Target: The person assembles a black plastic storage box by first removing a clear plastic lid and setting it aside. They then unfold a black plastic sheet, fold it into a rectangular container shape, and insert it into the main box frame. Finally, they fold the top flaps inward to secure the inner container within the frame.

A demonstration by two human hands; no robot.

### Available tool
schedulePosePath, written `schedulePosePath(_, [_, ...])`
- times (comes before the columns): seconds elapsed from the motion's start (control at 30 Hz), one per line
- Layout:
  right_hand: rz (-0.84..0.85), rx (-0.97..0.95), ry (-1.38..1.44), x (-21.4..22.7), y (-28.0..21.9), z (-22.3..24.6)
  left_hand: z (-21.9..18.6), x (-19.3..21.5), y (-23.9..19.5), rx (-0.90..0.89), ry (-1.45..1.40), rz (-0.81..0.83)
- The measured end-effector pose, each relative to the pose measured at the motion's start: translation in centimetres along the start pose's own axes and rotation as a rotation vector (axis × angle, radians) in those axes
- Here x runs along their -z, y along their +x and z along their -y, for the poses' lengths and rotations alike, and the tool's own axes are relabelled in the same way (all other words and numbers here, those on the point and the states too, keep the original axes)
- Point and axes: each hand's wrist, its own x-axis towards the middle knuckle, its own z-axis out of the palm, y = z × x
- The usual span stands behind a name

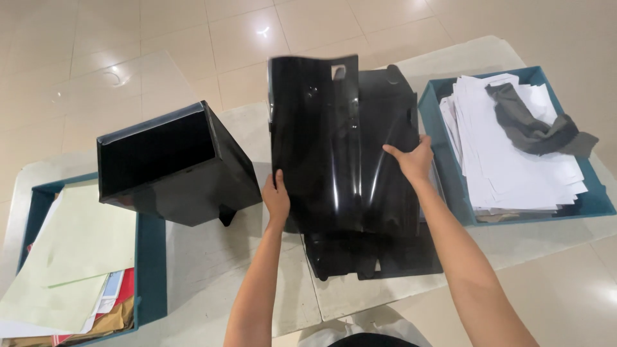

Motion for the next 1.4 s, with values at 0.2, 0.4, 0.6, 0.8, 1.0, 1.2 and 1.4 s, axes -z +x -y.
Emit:
schedulePosePath(0.2, [0.01, -0.007, -0.263, -3.1, -3.0, -3.6, 5.8, -1.1, -1.3, 0.021, 0.121, 0.102])
schedulePosePath(0.4, [0.145, -0.033, -0.553, -6.3, -7.0, -2.2, 15.0, -2.6, -2.6, -0.001, 0.236, 0.095])
schedulePosePath(0.6, [0.289, 0.673, -0.843, -10.2, -9.7, -5.8, 20.1, -2.5, -3.2, 0.123, 0.298, 0.125])
schedulePosePath(0.8, [0.631, 0.689, -0.979, -13.2, -9.0, -8.6, 20.5, -2.1, -3.1, 0.185, 0.314, 0.176])
schedulePosePath(1.0, [0.766, 0.536, -0.856, -12.7, -7.6, -7.3, 20.0, -1.4, -2.8, 0.171, 0.343, 0.22])
schedulePosePath(1.2, [0.899, 0.41, -0.884, -12.6, -5.2, -3.1, 20.2, -0.7, -2.5, 0.119, 0.347, 0.261])
schedulePosePath(1.4, [0.821, 0.43, -0.926, -13.5, -6.5, -4.0, 18.3, 0.1, -2.6, 0.292, 0.253, 0.284])
